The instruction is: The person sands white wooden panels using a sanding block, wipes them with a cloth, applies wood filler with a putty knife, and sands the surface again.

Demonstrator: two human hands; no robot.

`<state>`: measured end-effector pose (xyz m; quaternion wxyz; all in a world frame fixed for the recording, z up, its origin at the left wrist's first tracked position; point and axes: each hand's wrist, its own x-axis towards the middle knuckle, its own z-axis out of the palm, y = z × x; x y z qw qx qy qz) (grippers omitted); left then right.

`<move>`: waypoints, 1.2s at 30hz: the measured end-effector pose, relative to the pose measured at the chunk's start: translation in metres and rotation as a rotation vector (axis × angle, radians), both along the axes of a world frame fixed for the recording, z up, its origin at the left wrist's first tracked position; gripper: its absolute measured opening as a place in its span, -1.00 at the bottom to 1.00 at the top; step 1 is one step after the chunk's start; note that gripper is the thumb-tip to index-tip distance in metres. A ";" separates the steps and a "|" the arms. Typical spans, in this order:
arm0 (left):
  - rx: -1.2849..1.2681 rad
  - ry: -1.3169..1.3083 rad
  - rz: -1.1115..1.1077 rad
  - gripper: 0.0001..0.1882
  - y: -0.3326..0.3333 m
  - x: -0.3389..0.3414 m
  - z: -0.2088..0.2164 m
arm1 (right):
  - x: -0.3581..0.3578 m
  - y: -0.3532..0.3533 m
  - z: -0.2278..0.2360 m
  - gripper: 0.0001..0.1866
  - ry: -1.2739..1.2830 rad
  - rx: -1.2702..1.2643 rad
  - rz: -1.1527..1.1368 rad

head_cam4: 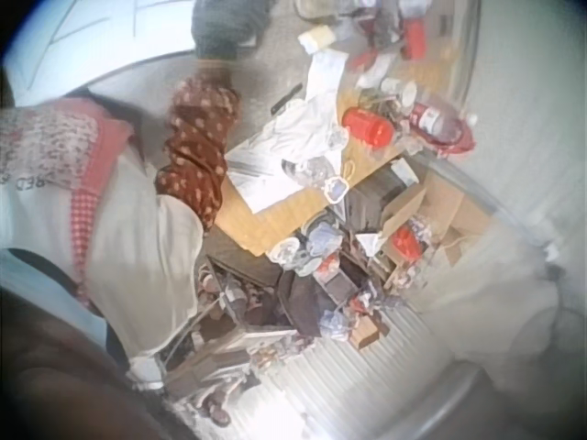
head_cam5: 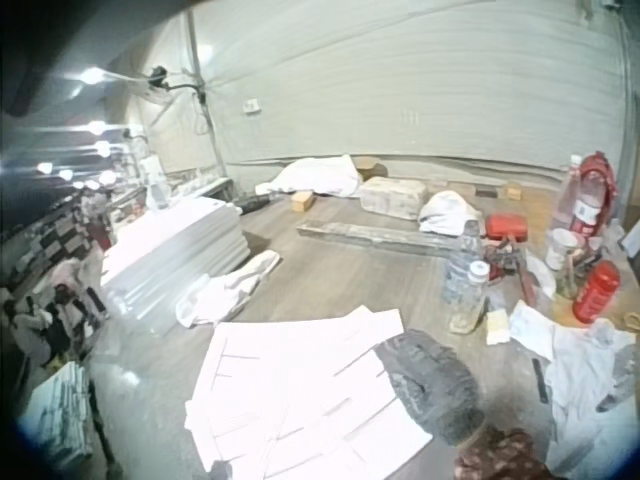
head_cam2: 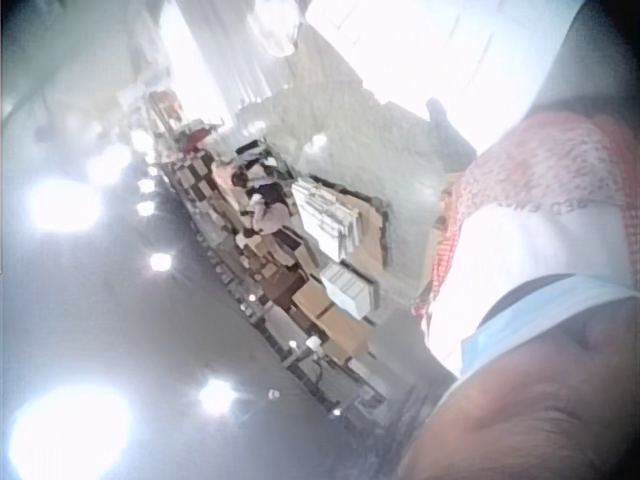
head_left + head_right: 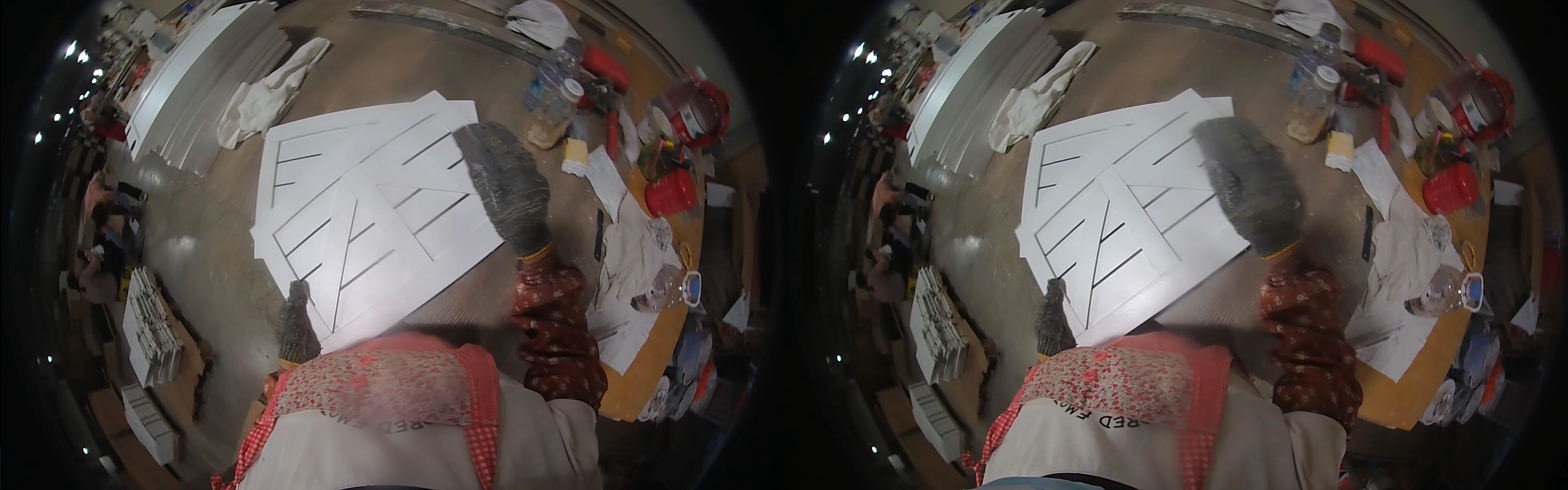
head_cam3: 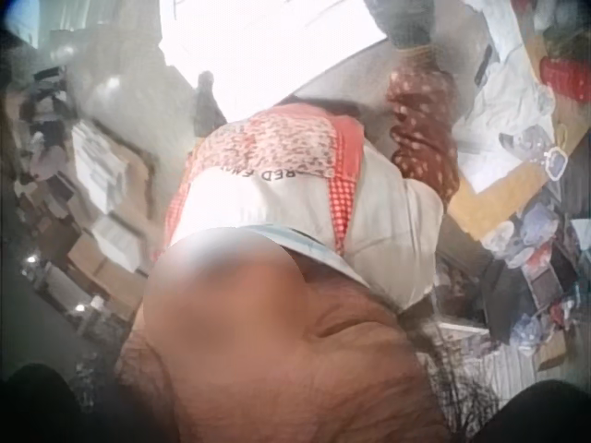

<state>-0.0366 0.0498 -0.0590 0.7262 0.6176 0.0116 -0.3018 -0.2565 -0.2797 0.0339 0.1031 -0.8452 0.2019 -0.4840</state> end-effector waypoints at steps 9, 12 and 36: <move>0.097 -0.154 0.078 -0.63 0.007 -0.013 -0.022 | 0.130 0.040 -0.020 -0.80 0.347 0.164 0.021; 0.114 -0.099 0.119 -0.62 -0.007 -0.022 -0.018 | 0.150 0.096 -0.036 -0.74 0.470 0.116 0.218; -0.083 -0.045 0.156 -0.54 -0.021 0.030 -0.046 | 0.052 0.158 -0.115 -0.58 0.460 0.293 0.196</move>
